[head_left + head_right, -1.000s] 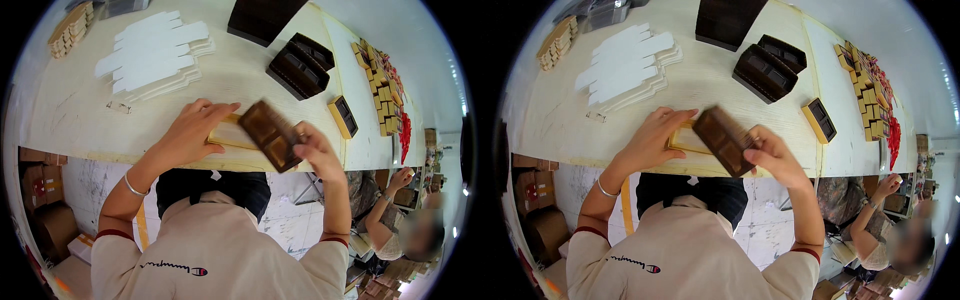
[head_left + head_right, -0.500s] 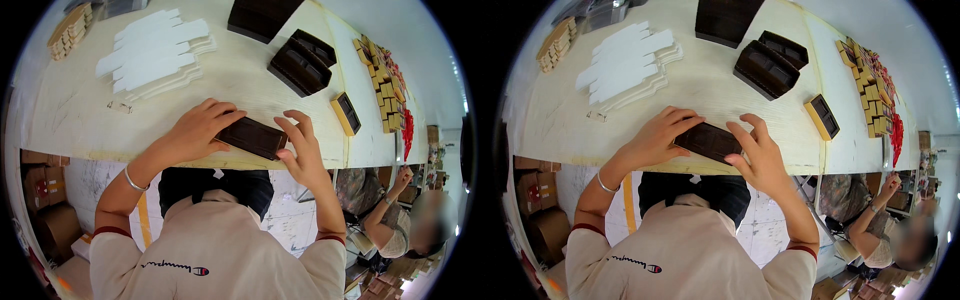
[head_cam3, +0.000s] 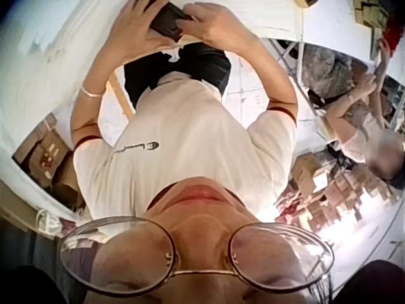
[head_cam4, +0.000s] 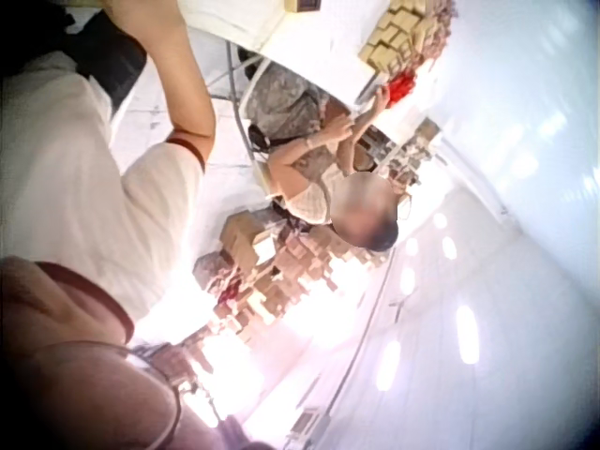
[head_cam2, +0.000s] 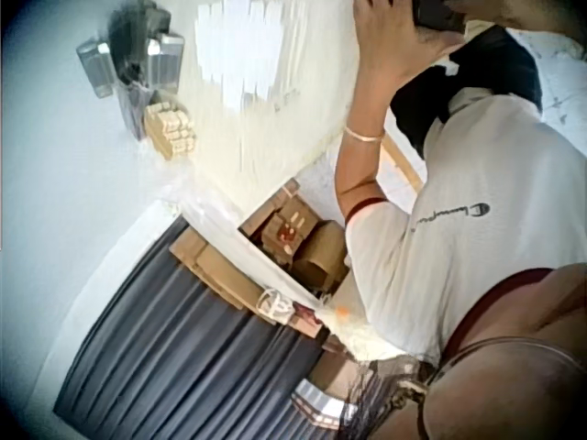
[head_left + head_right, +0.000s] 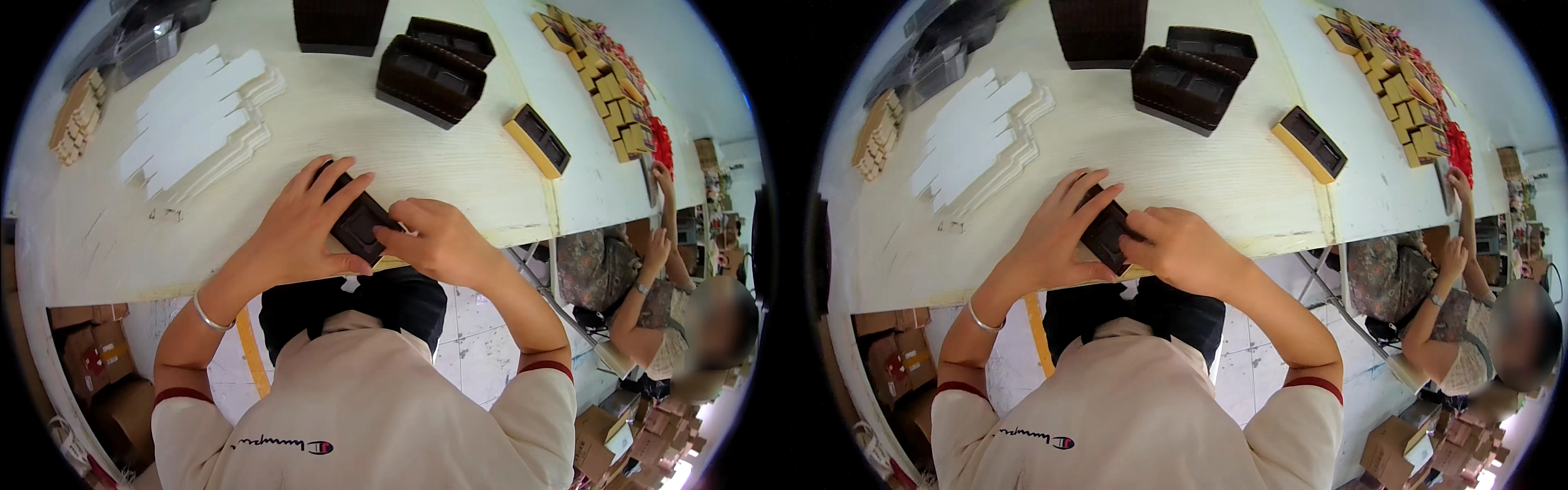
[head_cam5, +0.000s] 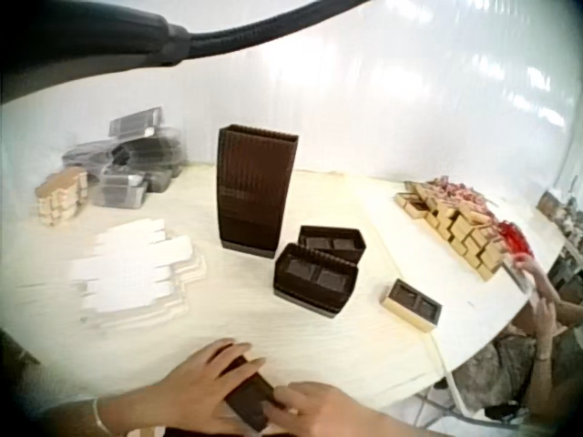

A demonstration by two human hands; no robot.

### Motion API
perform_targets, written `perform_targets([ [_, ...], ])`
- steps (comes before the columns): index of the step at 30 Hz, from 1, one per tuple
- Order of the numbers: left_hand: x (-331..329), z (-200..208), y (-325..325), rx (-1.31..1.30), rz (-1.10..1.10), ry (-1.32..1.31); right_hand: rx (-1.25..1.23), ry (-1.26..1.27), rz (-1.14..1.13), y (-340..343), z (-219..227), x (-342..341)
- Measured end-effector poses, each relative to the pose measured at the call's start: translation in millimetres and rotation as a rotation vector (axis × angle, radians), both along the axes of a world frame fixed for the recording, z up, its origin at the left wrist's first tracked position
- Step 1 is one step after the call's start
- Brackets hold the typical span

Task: The person folds flat white cardboard pieces into small rectangular boxes and inserts dark brown plastic inserts into them. The person repeats this process multiple times, stacking the finished boxes on the table.

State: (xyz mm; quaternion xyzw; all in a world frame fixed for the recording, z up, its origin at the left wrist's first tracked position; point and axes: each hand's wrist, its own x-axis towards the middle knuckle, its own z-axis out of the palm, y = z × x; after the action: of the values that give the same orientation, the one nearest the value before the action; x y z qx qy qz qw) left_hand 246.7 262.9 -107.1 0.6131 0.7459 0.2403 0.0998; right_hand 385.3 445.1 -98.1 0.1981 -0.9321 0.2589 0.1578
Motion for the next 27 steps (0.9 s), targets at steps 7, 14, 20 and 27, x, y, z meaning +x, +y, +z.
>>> perform_targets([
  [7, -4, 2, -4, -0.029, -0.010, 0.055, -0.074, -0.023, -0.020, -6, -1, 3],
  [14, -16, 10, -3, -0.104, -0.099, -0.023, 0.016, -0.095, 0.071, 6, -3, 1],
  [20, -3, 0, -4, -0.080, 0.001, 0.262, 0.125, -0.104, 0.049, -2, 7, -7],
  [27, 4, 4, -7, -0.114, -0.004, 0.220, -0.007, -0.018, -0.354, -48, -35, 16],
])
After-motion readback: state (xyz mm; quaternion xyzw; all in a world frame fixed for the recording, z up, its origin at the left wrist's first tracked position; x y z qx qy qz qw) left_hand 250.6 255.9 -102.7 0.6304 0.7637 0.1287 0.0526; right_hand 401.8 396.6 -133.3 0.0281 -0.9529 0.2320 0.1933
